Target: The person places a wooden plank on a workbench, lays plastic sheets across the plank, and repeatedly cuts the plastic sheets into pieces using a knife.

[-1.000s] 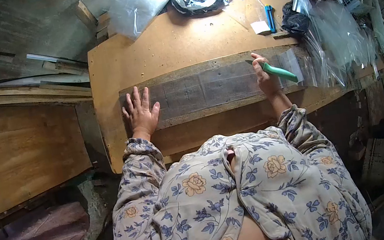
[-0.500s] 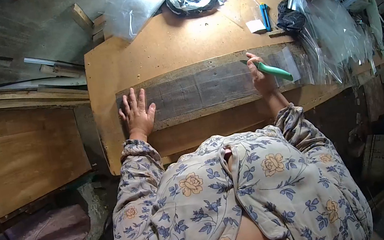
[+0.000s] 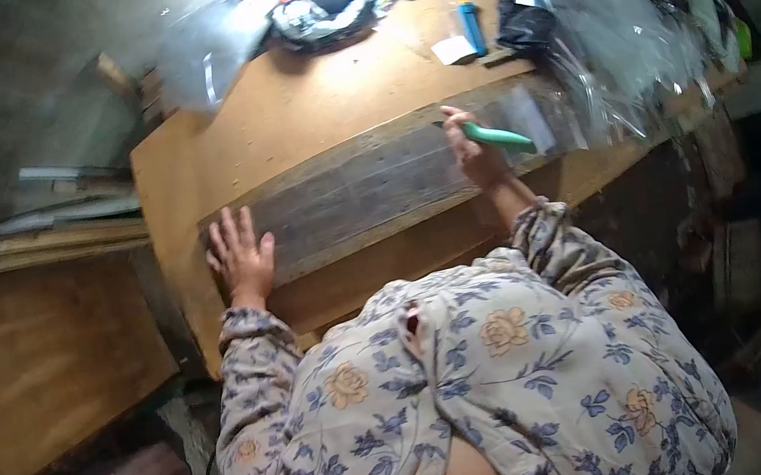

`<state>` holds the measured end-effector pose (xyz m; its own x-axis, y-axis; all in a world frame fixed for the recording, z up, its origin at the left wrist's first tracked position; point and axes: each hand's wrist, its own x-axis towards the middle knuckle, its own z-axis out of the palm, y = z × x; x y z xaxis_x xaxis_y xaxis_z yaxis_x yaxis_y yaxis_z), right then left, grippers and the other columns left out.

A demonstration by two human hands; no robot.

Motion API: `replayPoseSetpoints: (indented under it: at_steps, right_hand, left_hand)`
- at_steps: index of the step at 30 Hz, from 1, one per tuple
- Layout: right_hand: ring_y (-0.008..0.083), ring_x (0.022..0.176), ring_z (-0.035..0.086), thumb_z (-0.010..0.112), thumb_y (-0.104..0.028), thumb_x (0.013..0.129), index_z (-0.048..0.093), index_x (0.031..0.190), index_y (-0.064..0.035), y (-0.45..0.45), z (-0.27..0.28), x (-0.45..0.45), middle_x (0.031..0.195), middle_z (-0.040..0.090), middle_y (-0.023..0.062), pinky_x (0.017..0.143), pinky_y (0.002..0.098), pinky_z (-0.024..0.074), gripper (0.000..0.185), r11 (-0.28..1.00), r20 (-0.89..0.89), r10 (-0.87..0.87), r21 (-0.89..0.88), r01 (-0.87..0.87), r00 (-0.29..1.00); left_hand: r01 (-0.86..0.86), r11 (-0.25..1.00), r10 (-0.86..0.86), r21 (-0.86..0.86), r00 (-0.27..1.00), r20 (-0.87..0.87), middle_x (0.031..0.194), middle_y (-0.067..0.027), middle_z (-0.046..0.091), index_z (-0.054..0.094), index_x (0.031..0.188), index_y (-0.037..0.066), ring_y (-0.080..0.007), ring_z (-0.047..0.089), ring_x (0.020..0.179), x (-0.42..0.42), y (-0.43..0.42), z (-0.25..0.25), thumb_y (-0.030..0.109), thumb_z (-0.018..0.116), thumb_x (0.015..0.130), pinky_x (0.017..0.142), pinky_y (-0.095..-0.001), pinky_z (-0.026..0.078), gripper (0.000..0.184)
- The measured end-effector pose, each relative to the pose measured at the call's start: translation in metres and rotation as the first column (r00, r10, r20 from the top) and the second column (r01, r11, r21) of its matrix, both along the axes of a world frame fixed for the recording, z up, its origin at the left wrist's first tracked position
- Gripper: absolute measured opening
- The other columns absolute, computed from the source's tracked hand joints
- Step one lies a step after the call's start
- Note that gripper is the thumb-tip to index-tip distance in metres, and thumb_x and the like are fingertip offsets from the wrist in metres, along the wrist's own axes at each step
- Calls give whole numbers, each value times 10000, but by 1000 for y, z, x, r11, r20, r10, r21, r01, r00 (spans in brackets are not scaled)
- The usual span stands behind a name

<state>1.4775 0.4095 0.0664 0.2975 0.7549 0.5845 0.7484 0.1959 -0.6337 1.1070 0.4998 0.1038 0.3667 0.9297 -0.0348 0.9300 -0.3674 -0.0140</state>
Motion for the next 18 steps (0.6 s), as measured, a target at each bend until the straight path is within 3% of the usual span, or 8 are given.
replayPoseSetpoints:
  at_steps: [5,7,8,11,13,18]
  right_hand:
    - [234,873,567,482,-89,832,519,856,-38,-8,-4,35,974,581,141,770,311,444,67,996,-145,-67,44,74,987]
    - [209,843,569,466,-98,844,518,859,-33,-20,1,59,969,589,131,747,295,445,84,982,-306,-187,-77,172,933]
    - [209,843,569,466,-98,844,518,859,-33,-24,1,69,969,589,131,747,295,445,84,980,-299,-197,-76,182,934]
    - [188,817,569,461,-111,847,517,862,-27,-35,-3,92,946,602,119,727,282,444,102,990,-408,-137,-14,144,903]
    - [184,796,574,455,-110,844,522,854,-18,-40,1,97,911,613,115,722,283,444,114,999,-444,-33,-20,27,896]
    - [173,782,574,476,-106,759,549,739,2,-48,9,93,869,623,112,714,296,441,131,983,-565,-120,-181,19,816]
  left_hand:
    - [10,999,-9,40,1000,-19,1400,-65,165,268,1321,219,-315,159,1265,-4,0,-3,390,434,807,983,-528,144,567]
    - [8,999,-7,37,999,-32,1403,-60,156,267,1321,215,-311,157,1267,-3,0,-5,391,428,810,983,-525,142,564]
    - [4,1000,-4,25,1000,-26,1406,-53,149,263,1324,219,-307,154,1270,-3,0,-5,392,426,812,984,-521,137,564]
    - [5,999,-3,37,999,-35,1407,-51,145,263,1324,222,-305,153,1271,-2,-1,-5,392,426,813,980,-520,139,562]
    - [8,999,-7,45,999,-34,1407,-48,148,265,1323,226,-306,155,1271,-3,0,-7,389,431,812,974,-523,138,561]
    - [16,998,-14,61,999,-36,1405,-51,157,265,1323,222,-311,163,1265,-3,0,-8,378,447,808,973,-519,137,569]
